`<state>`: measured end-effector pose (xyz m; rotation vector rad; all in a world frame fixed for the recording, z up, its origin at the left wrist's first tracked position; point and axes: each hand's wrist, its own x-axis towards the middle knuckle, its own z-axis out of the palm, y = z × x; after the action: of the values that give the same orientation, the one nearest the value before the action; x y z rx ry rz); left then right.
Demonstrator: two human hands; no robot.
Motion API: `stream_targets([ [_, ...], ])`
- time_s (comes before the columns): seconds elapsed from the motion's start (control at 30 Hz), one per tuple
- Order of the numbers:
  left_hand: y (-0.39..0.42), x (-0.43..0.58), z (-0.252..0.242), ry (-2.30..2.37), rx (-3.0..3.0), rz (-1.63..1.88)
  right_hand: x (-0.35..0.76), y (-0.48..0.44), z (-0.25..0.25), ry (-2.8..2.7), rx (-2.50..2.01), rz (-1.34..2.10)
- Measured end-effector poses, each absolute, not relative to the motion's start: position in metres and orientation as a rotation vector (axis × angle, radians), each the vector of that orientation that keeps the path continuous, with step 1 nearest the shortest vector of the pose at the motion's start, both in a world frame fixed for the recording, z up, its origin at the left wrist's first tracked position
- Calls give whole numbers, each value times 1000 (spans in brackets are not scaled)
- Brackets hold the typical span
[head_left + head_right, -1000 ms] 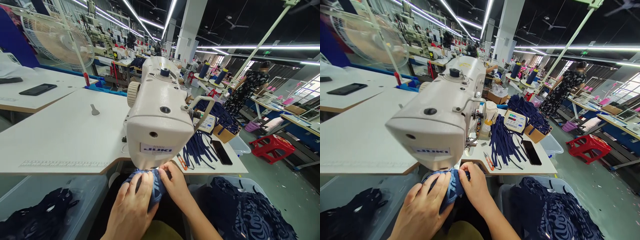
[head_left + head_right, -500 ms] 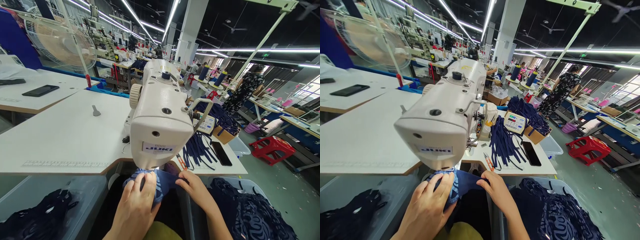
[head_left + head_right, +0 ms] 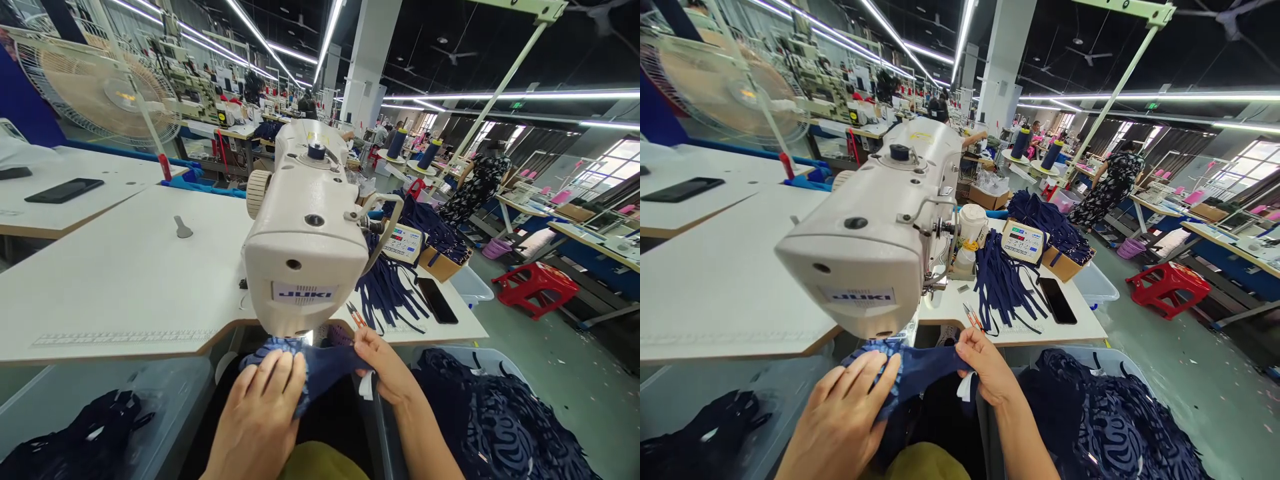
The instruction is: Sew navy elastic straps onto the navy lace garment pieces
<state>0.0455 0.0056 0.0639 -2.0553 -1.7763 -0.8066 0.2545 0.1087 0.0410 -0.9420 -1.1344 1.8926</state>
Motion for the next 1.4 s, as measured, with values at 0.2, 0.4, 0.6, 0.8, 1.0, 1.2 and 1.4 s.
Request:
stream_targets([
  [0.2,5,17,56,-1614,-2009,-841,202,102,63,-1311,-839,1778],
  [0.4,13,15,46,-1471,-2239,-900,182,99,62,-1846,-965,1085],
  [0.6,13,9,36,-1541,-2236,-979,201,95,67,-2087,-848,1013],
  [0.8,13,18,36,-1619,-2147,-966,197,103,65,-2119,-835,991],
  [1.0,10,17,39,-1619,-2100,-866,193,110,67,-2190,-831,999],
  [1.2,9,23,36,-1683,-2006,-820,190,111,71,-2216,-864,988],
  [1.4,8,21,40,-1555,-1993,-671,186,114,71,-2199,-875,956],
])
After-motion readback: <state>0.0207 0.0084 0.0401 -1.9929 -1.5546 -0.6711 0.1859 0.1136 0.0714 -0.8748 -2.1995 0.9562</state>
